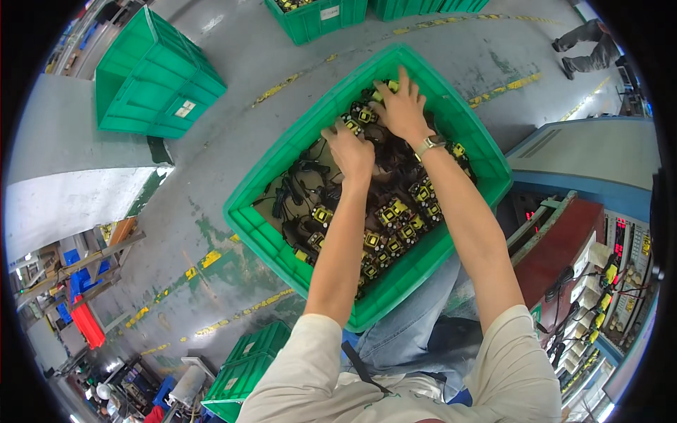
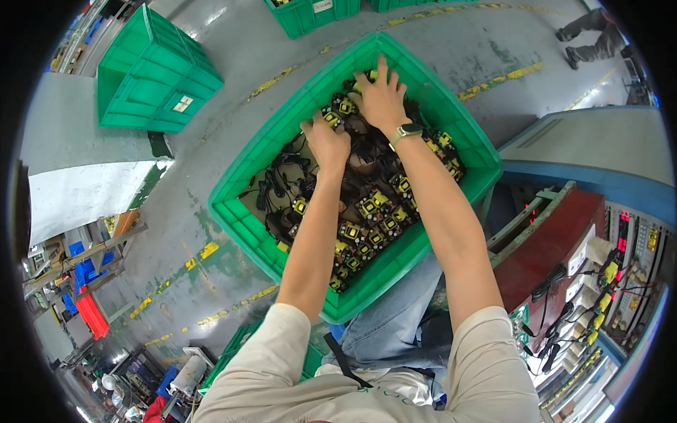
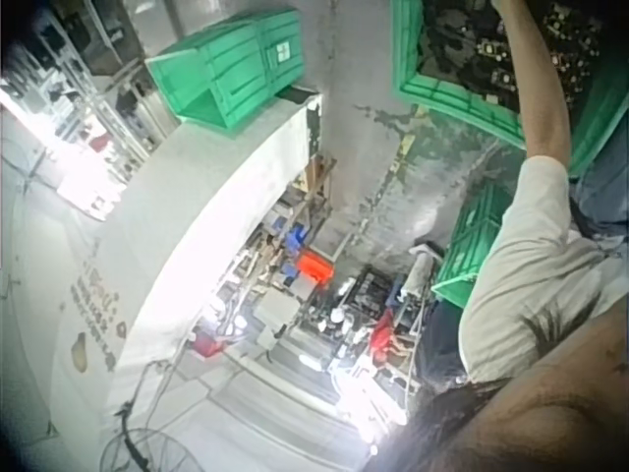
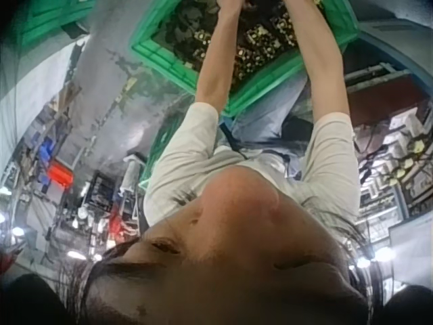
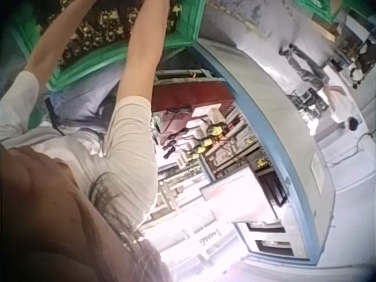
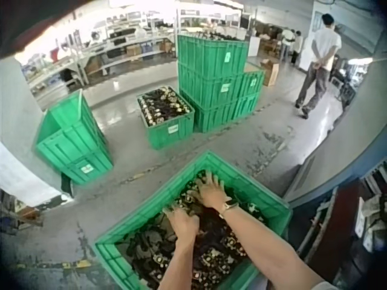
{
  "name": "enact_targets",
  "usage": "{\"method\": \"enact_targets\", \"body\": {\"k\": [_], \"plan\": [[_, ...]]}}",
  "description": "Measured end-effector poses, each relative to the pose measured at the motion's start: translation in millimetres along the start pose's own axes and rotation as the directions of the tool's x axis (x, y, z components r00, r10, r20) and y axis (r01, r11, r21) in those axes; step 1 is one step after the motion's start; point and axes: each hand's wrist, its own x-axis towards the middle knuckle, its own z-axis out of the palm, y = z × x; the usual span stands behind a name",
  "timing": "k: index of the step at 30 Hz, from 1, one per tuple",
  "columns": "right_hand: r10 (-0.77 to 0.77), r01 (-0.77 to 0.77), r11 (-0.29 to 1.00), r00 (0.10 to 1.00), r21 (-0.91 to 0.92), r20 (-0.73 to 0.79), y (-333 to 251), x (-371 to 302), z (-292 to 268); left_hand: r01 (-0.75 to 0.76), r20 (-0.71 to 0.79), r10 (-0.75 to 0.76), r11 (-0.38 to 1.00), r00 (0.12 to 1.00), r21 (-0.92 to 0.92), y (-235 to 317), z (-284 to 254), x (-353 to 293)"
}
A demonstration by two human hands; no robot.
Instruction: Assemble and test electronic components on circuit boards at a manual assembly station.
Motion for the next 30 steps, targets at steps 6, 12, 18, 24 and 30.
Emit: {"method": "enact_targets", "body": {"k": [6, 12, 18, 24, 30], "plan": [[-0.306, 0.322, 0.932, 0.945, 0.169, -0.112, -1.4, -6.4, 6.6, -0.269, 0.06, 0.264, 0.958, 0.963, 0.101, -12.5, -15.1, 28.9], [-0.028, 0.055, 0.924, 0.997, 0.378, -0.077, -19.4, -37.3, -25.4, -0.482, 0.219, 0.445, 0.861, 0.868, 0.161, -28.2, -141.0, -24.7], [0.084, -0.196, 0.893, 0.957, 0.405, 0.277, -103.7, -144.9, -97.7, -0.726, 0.559, 0.553, 0.675, 0.618, 0.134, -87.8, -196.0, -86.7], [-0.005, -0.034, 0.98, 0.981, 0.195, 0.196, -124.2, -201.0, -62.3, -0.829, 0.664, 0.517, 0.463, 0.54, 0.313, -101.1, -163.6, -66.1], [0.051, -0.073, 0.985, 0.99, 0.159, 0.134, -116.7, -200.5, -62.6, -0.929, 0.58, 0.727, 0.309, 0.368, 0.203, -107.6, -164.1, -61.6]]}}
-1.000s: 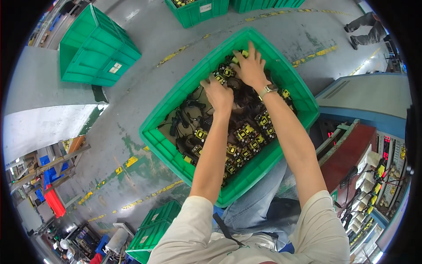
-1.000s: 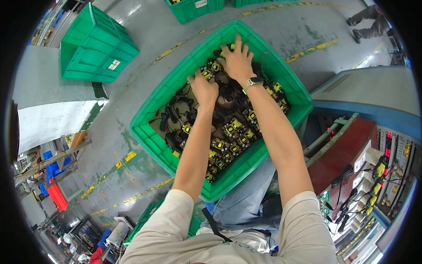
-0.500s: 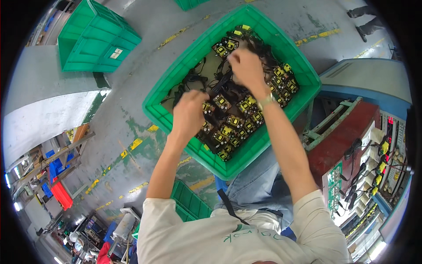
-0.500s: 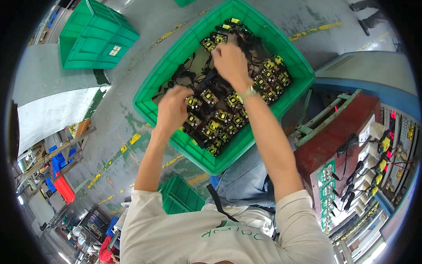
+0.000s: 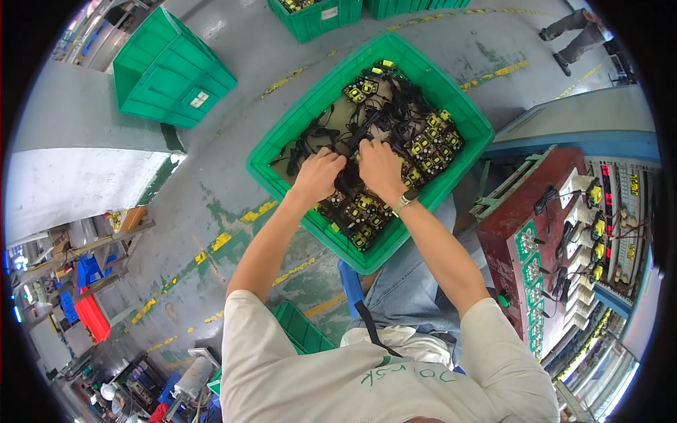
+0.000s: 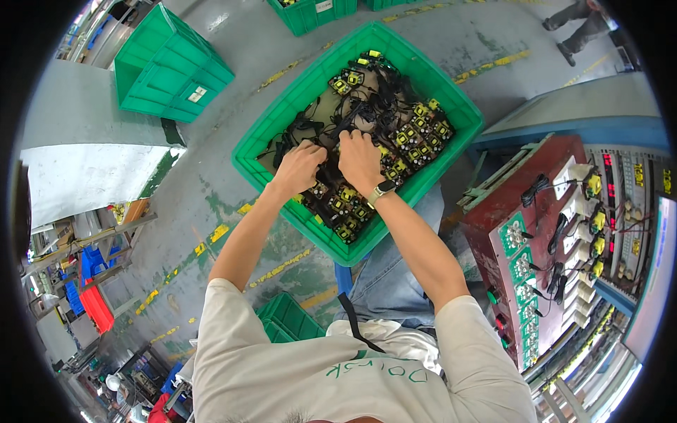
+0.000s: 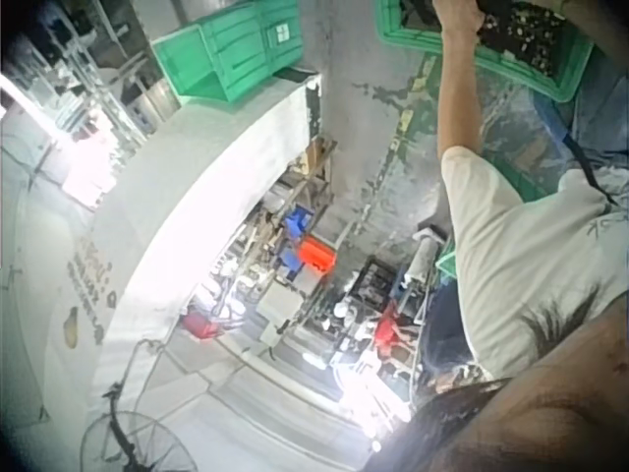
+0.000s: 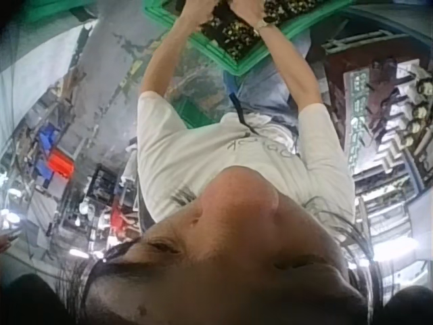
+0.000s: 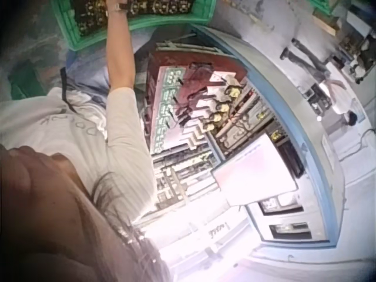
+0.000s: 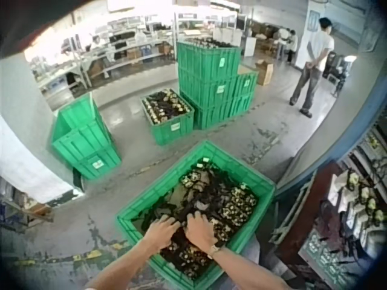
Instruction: Assemble and test electronic components on circuit boards at a manual assembly station.
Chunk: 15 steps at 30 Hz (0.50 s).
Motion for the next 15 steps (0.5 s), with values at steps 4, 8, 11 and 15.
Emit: {"method": "enact_targets", "body": {"k": [4, 8, 11, 15], "plan": [[-0.098, 0.098, 0.995, 0.995, -0.009, -0.028, 9.5, 0.9, 1.9, 0.073, 0.048, -0.069, 0.995, 0.996, -0.07, 2.1, -0.9, -8.4], [-0.064, 0.062, 0.997, 0.997, -0.048, -0.042, 3.5, -8.6, 17.7, 0.122, 0.19, -0.115, 0.992, 0.975, -0.026, 0.8, 0.0, 3.8], [-0.023, 0.022, 0.999, 0.999, -0.039, -0.028, -0.9, -12.0, 18.8, 0.148, 0.155, -0.134, 0.986, 0.979, -0.082, -0.7, -3.7, 0.0], [0.078, -0.078, 0.997, 0.997, 0.02, 0.016, -7.3, -9.0, 1.3, 0.259, -0.042, -0.326, 0.819, 0.945, -0.512, -8.2, -22.9, -14.1]]}}
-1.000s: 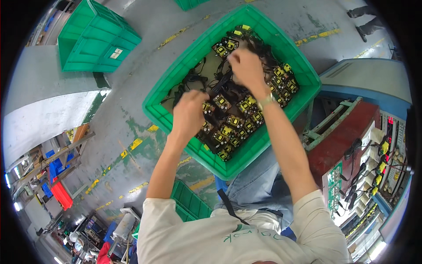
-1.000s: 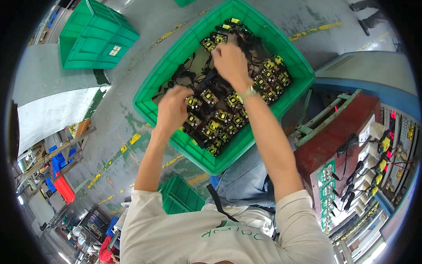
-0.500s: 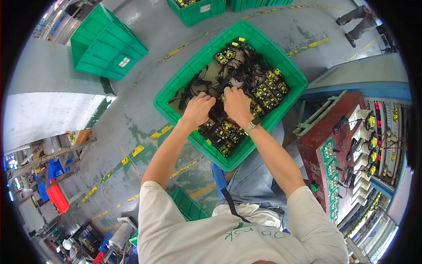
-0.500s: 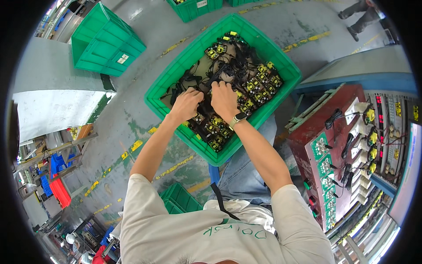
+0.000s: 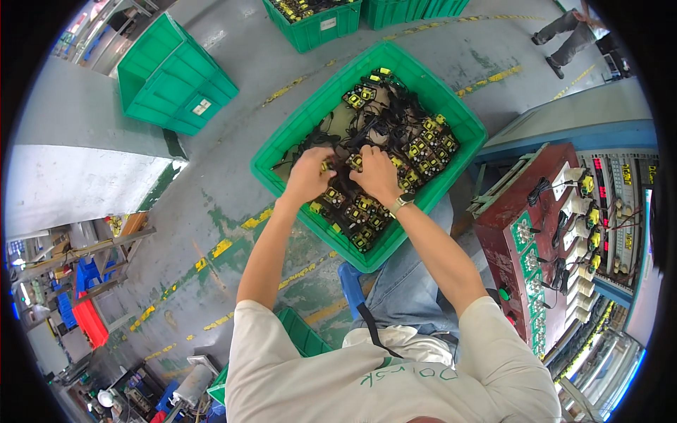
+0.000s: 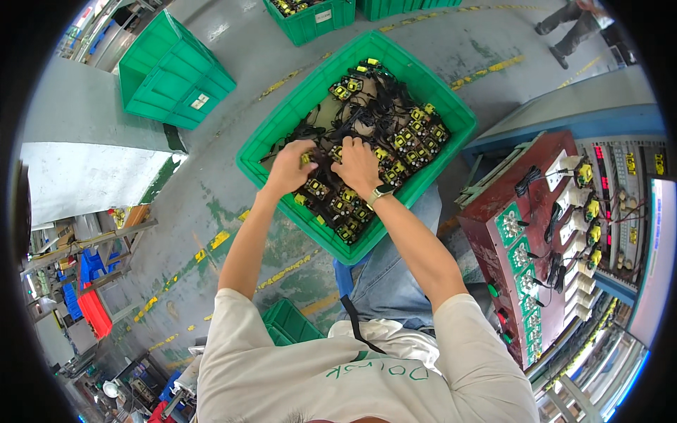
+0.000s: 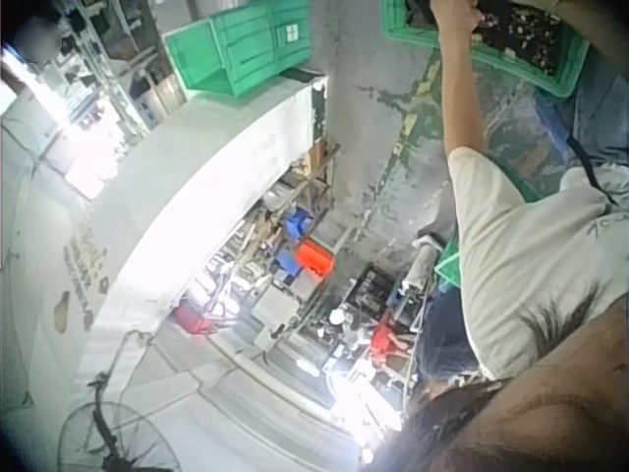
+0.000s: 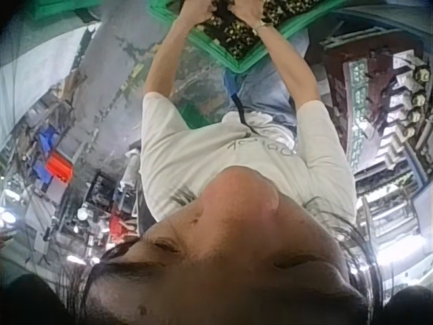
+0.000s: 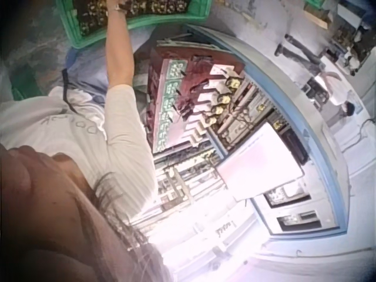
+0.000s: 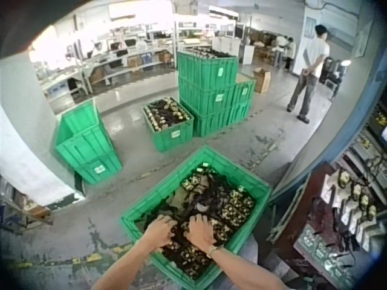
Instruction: Assemble and test electronic components on circuit boards at a manual assembly station.
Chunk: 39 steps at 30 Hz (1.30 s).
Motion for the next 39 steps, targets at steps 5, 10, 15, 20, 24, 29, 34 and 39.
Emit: {"method": "enact_targets", "body": {"k": [5, 10, 15, 20, 24, 29, 34, 39], "plan": [[-0.11, 0.089, 0.903, 0.994, 0.421, 0.027, -4.7, 2.9, -41.6, 0.118, -0.3, -0.375, 0.774, 0.877, -0.621, 14.2, -27.3, -9.4], [-0.167, 0.126, 0.709, 0.986, 0.694, -0.009, -26.9, -3.1, -91.1, -0.021, -0.471, -0.438, 0.715, 0.766, -0.699, 69.3, -57.8, -9.1], [-0.149, 0.203, 0.335, 0.976, 0.92, -0.161, -26.4, -5.8, -128.3, -0.156, -0.607, -0.401, 0.734, 0.686, -0.661, 117.1, -83.0, -6.7], [-0.095, 0.313, 0.218, 0.949, 0.924, -0.299, 8.1, -19.5, -182.8, -0.234, -0.599, -0.465, 0.628, 0.652, -0.743, 155.1, -87.1, -5.9], [0.024, 0.292, 0.053, 0.956, 0.955, -0.293, 44.7, -8.2, -186.2, -0.179, -0.319, -0.663, 0.272, 0.677, -0.945, 147.2, -49.1, 19.4], [-0.023, -0.091, -0.107, 0.996, 0.99, 0.089, 63.5, 48.4, -152.0, 0.143, -0.188, -0.82, 0.31, 0.54, -0.94, 74.2, 13.5, 83.5], [0.175, -0.231, 0.328, 0.968, 0.916, 0.181, 65.7, 136.0, -36.1, 0.621, -0.276, -0.914, 0.404, 0.297, -0.671, 3.8, 77.4, 144.4], [0.15, -0.158, 0.721, 0.986, 0.675, 0.07, 37.2, 182.6, 9.0, 0.734, -0.318, -0.921, 0.374, 0.224, -0.567, -9.5, 85.2, 164.6]]}}
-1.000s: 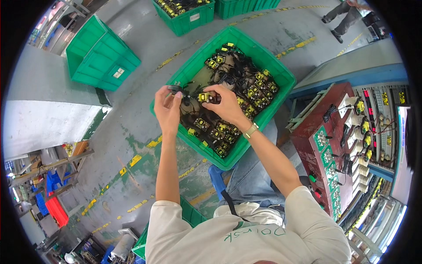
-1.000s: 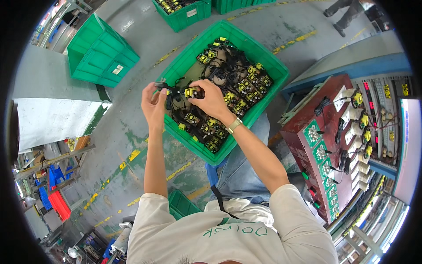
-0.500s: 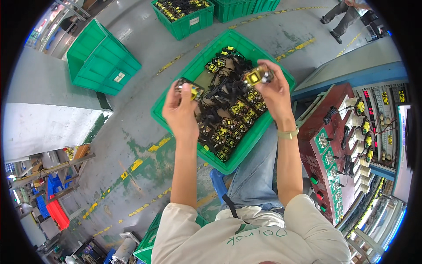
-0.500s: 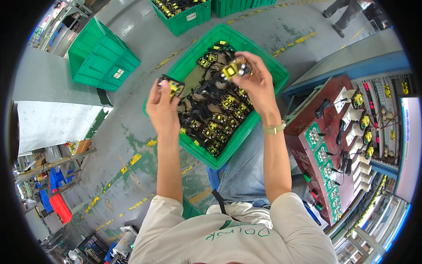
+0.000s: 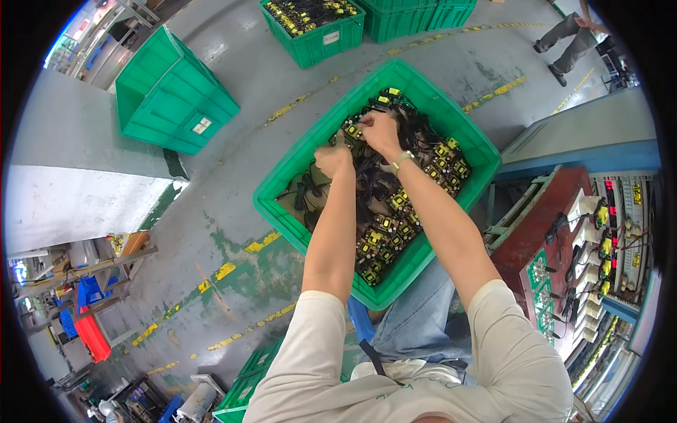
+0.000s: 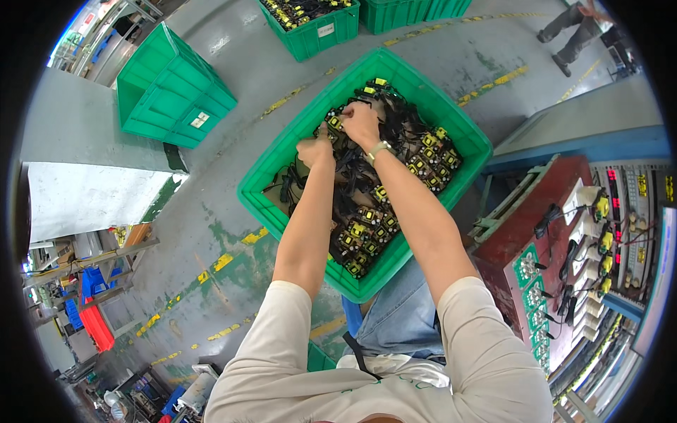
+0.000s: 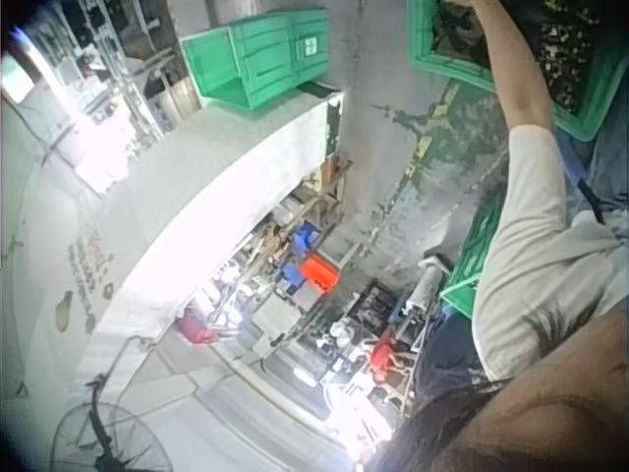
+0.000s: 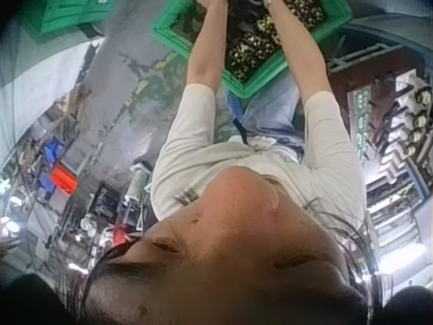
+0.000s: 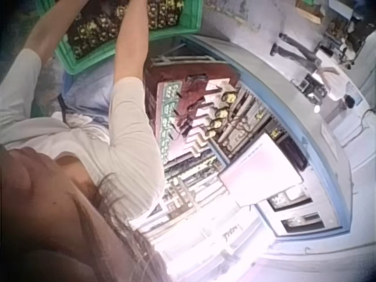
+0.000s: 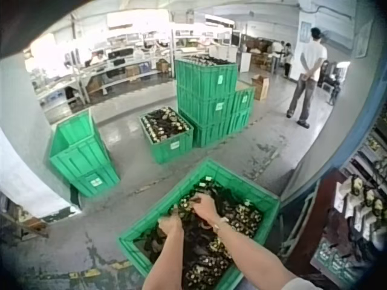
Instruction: Assemble and test electronic components on circuit boards at a manual assembly station.
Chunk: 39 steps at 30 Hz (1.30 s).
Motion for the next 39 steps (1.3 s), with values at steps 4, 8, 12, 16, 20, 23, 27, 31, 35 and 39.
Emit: {"method": "enact_targets", "body": {"k": [4, 8, 12, 16, 20, 23, 27, 31, 35, 39], "plan": [[-0.202, 0.152, 0.898, 0.976, -0.412, -0.079, -4.6, -15.2, 39.3, -0.011, -0.052, 0.014, 0.998, 0.999, 0.057, -18.1, 0.7, 12.7], [-0.289, 0.198, 0.861, 0.948, -0.468, -0.13, 9.3, -13.1, 44.8, -0.053, 0.018, 0.051, 0.996, 0.999, 0.077, -22.6, -1.8, 18.5], [-0.355, 0.21, 0.817, 0.917, -0.537, -0.183, 6.3, -14.3, 50.6, -0.259, 0.058, 0.253, 0.957, 0.966, 0.13, -19.6, -11.3, 23.7], [-0.417, 0.224, 0.779, 0.883, -0.586, -0.217, -11.2, -33.3, 30.9, -0.532, 0.224, 0.488, 0.813, 0.844, 0.235, -24.6, -54.2, 21.0], [-0.261, 0.226, 0.931, 0.961, -0.288, -0.089, -53.3, -104.7, -2.3, -0.833, 0.575, 0.615, 0.488, 0.54, 0.26, -59.2, -163.1, -21.6], [-0.128, 0.212, 0.929, 0.954, -0.304, 0.272, -50.1, -185.2, 8.7, -0.931, 0.83, 0.427, 0.099, 0.358, 0.351, -83.5, -214.8, -43.7], [-0.242, 0.351, 0.768, 0.933, -0.535, 0.264, 2.8, -238.6, 65.3, -0.947, 0.834, 0.502, -0.081, 0.23, 0.311, -97.2, -206.4, -52.2], [-0.139, 0.272, 0.808, 0.95, -0.524, 0.279, -3.0, -224.4, 66.7, -0.961, 0.861, 0.464, -0.066, 0.21, 0.27, -99.0, -197.4, -57.0], [0.095, 0.013, 0.96, 0.925, -0.281, 0.367, -24.2, -217.3, 45.5, -0.934, 0.86, 0.397, -0.018, 0.321, 0.356, -88.2, -205.9, -56.4], [0.204, -0.339, 0.925, 0.823, 0.171, 0.53, -34.8, -204.0, 18.0, -0.947, 0.85, 0.446, -0.017, 0.279, 0.32, -68.3, -216.7, -60.8]]}}
